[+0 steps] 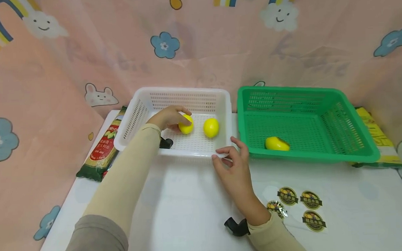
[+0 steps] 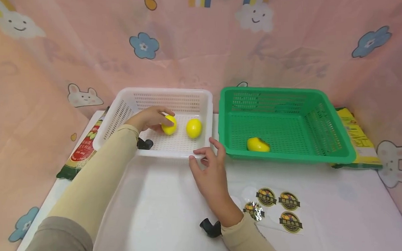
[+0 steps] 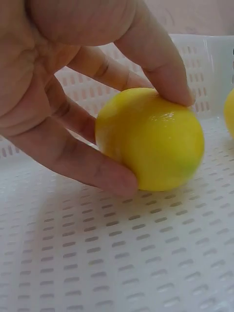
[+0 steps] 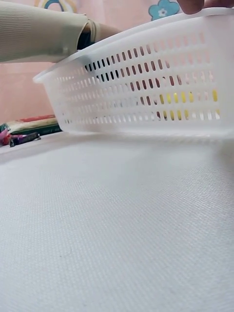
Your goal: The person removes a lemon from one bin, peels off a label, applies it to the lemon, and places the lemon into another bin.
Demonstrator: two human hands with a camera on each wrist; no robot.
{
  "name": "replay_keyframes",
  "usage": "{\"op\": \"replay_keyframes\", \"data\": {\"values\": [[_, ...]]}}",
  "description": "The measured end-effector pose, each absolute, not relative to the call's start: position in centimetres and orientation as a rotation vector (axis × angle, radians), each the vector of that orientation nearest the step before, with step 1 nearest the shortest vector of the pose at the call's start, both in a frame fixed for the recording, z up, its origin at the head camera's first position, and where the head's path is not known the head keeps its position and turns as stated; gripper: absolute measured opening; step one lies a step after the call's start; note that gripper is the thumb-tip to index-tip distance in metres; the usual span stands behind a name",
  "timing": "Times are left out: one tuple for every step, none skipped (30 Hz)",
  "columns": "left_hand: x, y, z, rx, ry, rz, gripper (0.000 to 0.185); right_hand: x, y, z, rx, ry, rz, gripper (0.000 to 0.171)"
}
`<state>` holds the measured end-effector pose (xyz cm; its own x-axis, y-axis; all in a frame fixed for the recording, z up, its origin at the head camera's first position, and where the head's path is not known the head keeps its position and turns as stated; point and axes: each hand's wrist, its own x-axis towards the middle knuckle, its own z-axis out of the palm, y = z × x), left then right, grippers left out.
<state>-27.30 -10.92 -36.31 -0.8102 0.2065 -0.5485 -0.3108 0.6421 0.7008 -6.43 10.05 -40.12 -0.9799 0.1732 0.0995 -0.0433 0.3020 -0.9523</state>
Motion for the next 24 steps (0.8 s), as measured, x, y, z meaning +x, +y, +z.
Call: {"op": "replay_keyframes", "data": {"values": [[-27.3, -11.0, -36.3, -0.072, 2.271, 1.116, 0.051, -6.4, 10.0, -40.1, -0.118, -2.383, 1.75, 0.01], [-27.3, -11.1, -36.2, -0.061, 2.286, 1.121, 0.051, -6.5, 10.0, -40.0, -0.116, -2.389, 1.747, 0.01], [-27.3, -11.3, -36.0, -0.047, 2.306, 1.132, 0.051, -6.5, 10.0, -40.0, -0.112, -2.395, 1.747, 0.01], [-27.3, -11.5, -35.8, -0.037, 2.322, 1.152, 0.051, -6.5, 10.0, -39.9, -0.109, -2.404, 1.744, 0.01], [-27.3, -11.7, -35.5, -0.025, 2.328, 1.184, 0.051, -6.5, 10.0, -39.8, -0.11, -2.414, 1.739, 0.01], [-27.2, -11.8, -35.1, -0.004, 2.333, 1.221, 0.052, -6.6, 10.0, -39.7, -0.112, -2.427, 1.732, 0.01], [-27.1, -12.0, -34.5, 0.015, 2.336, 1.256, 0.052, -6.6, 10.0, -39.6, -0.114, -2.44, 1.722, 0.011], [-26.9, -12.0, -33.9, 0.028, 2.336, 1.296, 0.052, -6.6, 10.0, -39.5, -0.114, -2.45, 1.714, 0.011], [-26.7, -12.1, -33.3, 0.044, 2.34, 1.335, 0.052, -6.6, 10.1, -39.5, -0.119, -2.46, 1.708, 0.011], [-26.5, -12.0, -32.7, 0.059, 2.339, 1.375, 0.051, -6.6, 10.1, -39.5, -0.125, -2.47, 1.699, 0.011], [-26.1, -11.9, -32.0, 0.081, 2.339, 1.41, 0.051, -6.6, 10.2, -39.5, -0.132, -2.477, 1.694, 0.011], [-25.6, -11.7, -31.3, 0.107, 2.343, 1.442, 0.05, -6.6, 10.2, -39.5, -0.136, -2.481, 1.691, 0.011], [-25.0, -11.5, -30.6, 0.13, 2.35, 1.47, 0.049, -6.5, 10.2, -39.5, -0.139, -2.482, 1.69, 0.011], [-24.3, -11.3, -29.9, 0.155, 2.358, 1.497, 0.048, -6.5, 10.3, -39.5, -0.14, -2.482, 1.688, 0.011], [-23.3, -11.1, -29.2, 0.178, 2.361, 1.526, 0.047, -6.5, 10.3, -39.5, -0.142, -2.485, 1.685, 0.011], [-22.3, -10.9, -28.6, 0.202, 2.351, 1.56, 0.047, -6.5, 10.3, -39.5, -0.14, -2.484, 1.681, 0.011], [-21.1, -10.8, -28.1, 0.227, 2.345, 1.586, 0.046, -6.5, 10.3, -39.5, -0.136, -2.483, 1.679, 0.011], [-19.8, -10.8, -27.8, 0.255, 2.338, 1.605, 0.045, -6.5, 10.4, -39.5, -0.134, -2.484, 1.675, 0.011], [-18.5, -10.7, -27.6, 0.278, 2.327, 1.618, 0.045, -6.5, 10.4, -39.5, -0.13, -2.483, 1.673, 0.011], [-17.1, -10.7, -27.5, 0.298, 2.314, 1.629, 0.045, -6.5, 10.4, -39.5, -0.128, -2.485, 1.67, 0.011], [-15.7, -10.8, -27.6, 0.317, 2.296, 1.64, 0.045, -6.5, 10.4, -39.5, -0.126, -2.483, 1.67, 0.011], [-14.5, -10.8, -27.9, 0.333, 2.279, 1.648, 0.044, -6.5, 10.4, -39.5, -0.123, -2.482, 1.67, 0.012], [-13.3, -10.8, -28.2, 0.346, 2.269, 1.647, 0.044, -6.4, 10.5, -39.5, -0.123, -2.481, 1.669, 0.012], [-12.2, -10.8, -28.6, 0.358, 2.258, 1.648, 0.044, -6.4, 10.5, -39.4, -0.124, -2.481, 1.665, 0.012]]}}
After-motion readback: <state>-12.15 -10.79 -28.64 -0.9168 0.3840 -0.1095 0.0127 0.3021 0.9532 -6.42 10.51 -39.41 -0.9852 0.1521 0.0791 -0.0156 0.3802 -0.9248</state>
